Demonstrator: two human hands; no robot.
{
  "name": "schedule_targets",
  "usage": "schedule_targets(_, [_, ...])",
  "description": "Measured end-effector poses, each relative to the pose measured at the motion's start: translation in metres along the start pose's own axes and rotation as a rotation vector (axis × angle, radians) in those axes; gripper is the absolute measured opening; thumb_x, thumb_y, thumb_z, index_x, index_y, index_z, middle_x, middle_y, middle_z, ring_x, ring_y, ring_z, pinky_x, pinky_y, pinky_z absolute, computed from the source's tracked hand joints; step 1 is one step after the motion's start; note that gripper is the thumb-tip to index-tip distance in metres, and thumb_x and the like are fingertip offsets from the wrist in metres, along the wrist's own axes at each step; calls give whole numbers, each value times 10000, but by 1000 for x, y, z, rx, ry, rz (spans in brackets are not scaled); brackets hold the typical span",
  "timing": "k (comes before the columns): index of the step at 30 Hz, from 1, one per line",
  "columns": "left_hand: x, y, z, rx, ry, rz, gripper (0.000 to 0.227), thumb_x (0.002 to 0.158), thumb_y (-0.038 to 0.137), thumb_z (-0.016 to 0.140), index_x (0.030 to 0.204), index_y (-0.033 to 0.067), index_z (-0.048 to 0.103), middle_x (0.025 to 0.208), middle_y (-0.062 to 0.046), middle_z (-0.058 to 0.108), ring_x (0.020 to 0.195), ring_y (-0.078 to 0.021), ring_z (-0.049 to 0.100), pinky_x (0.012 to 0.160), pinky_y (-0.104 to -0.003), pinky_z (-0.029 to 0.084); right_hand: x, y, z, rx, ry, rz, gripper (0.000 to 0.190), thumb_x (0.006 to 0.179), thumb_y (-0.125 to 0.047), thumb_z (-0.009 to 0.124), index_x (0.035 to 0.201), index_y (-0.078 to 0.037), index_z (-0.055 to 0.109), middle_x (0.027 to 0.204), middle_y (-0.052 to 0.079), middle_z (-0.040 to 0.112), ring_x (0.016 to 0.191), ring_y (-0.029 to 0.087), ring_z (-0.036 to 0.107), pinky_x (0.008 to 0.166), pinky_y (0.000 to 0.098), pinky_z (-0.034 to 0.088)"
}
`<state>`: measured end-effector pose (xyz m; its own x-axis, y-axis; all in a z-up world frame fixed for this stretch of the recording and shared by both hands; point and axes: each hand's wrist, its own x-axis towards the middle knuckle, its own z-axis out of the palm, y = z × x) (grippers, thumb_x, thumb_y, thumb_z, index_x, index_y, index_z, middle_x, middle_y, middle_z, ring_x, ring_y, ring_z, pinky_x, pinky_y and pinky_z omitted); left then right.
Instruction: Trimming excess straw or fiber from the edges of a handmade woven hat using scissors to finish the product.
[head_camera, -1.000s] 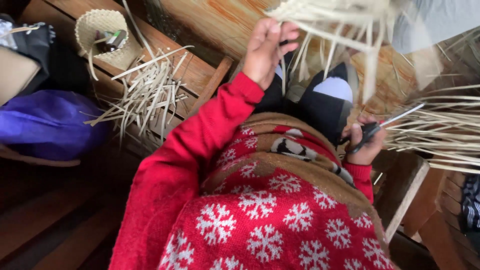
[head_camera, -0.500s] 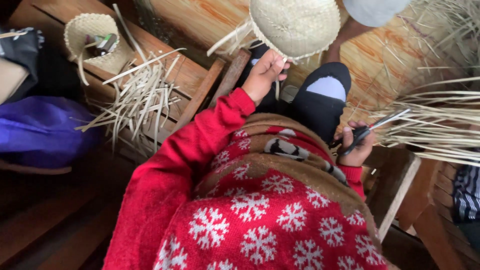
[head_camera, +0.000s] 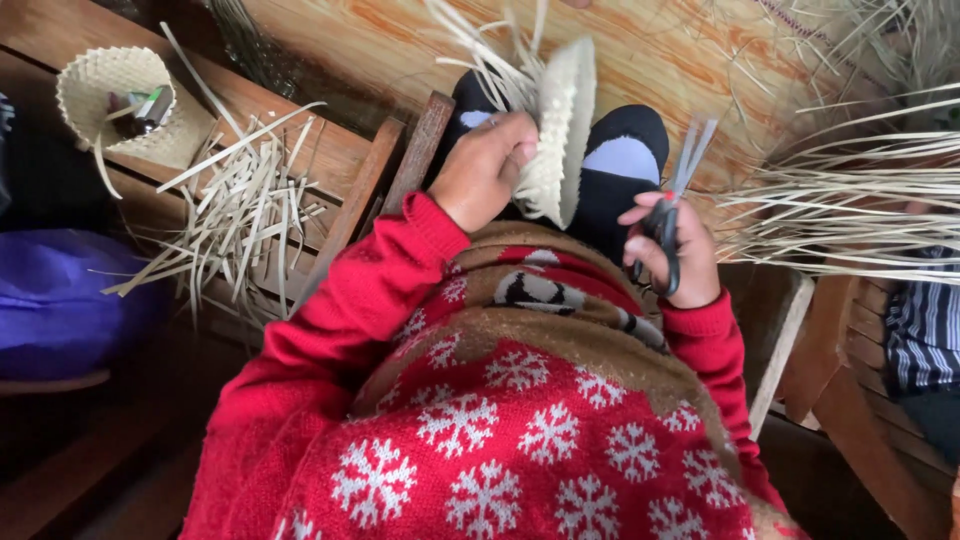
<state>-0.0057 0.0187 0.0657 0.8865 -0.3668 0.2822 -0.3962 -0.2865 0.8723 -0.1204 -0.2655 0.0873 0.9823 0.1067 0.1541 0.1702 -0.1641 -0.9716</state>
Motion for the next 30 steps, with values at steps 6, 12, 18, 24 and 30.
schedule_targets(6, [16, -34, 56, -511, -16, -204, 28, 927, 126, 694, 947, 115, 711, 811, -56, 682, 608, -149, 722, 605, -279, 629, 9, -50, 3, 49, -474, 250, 677, 803, -258, 797, 1365, 24, 544, 1093, 172, 699, 687, 88, 623, 634, 254, 538])
schedule_targets(12, [23, 5, 54, -675, 51, -346, 85, 909, 135, 698, 862, 72, 728, 706, -57, 683, 641, -152, 742, 659, -255, 588, 19, -66, -10, -14, -558, 401, 641, 803, -418, 763, 1251, 15, 614, 1024, 171, 730, 652, 148, 694, 549, 298, 554])
schedule_targets(18, [19, 9, 75, -582, -35, -290, 130, 917, 217, 713, 918, 89, 738, 668, -45, 673, 674, -155, 737, 687, -290, 582, 12, -90, -13, 68, -581, 468, 494, 888, -377, 709, 1176, 14, 617, 975, 175, 719, 620, 159, 697, 505, 333, 598])
schedule_targets(24, [24, 40, 66, -240, -169, -28, 127, 929, 248, 691, 962, 126, 707, 820, -167, 680, 825, -401, 691, 747, -477, 546, -3, -54, -25, 101, -512, 399, 734, 851, -459, 736, 1343, 33, 505, 1085, 208, 678, 698, 195, 684, 564, 285, 509])
schedule_targets(30, [48, 46, 82, 178, -239, 144, 181, 996, 186, 572, 1159, 158, 645, 991, -171, 703, 908, -413, 711, 771, -506, 574, -11, 54, -30, 310, -324, 238, 919, 743, -385, 856, 1437, 44, 435, 1190, 242, 617, 770, 193, 674, 642, 278, 538])
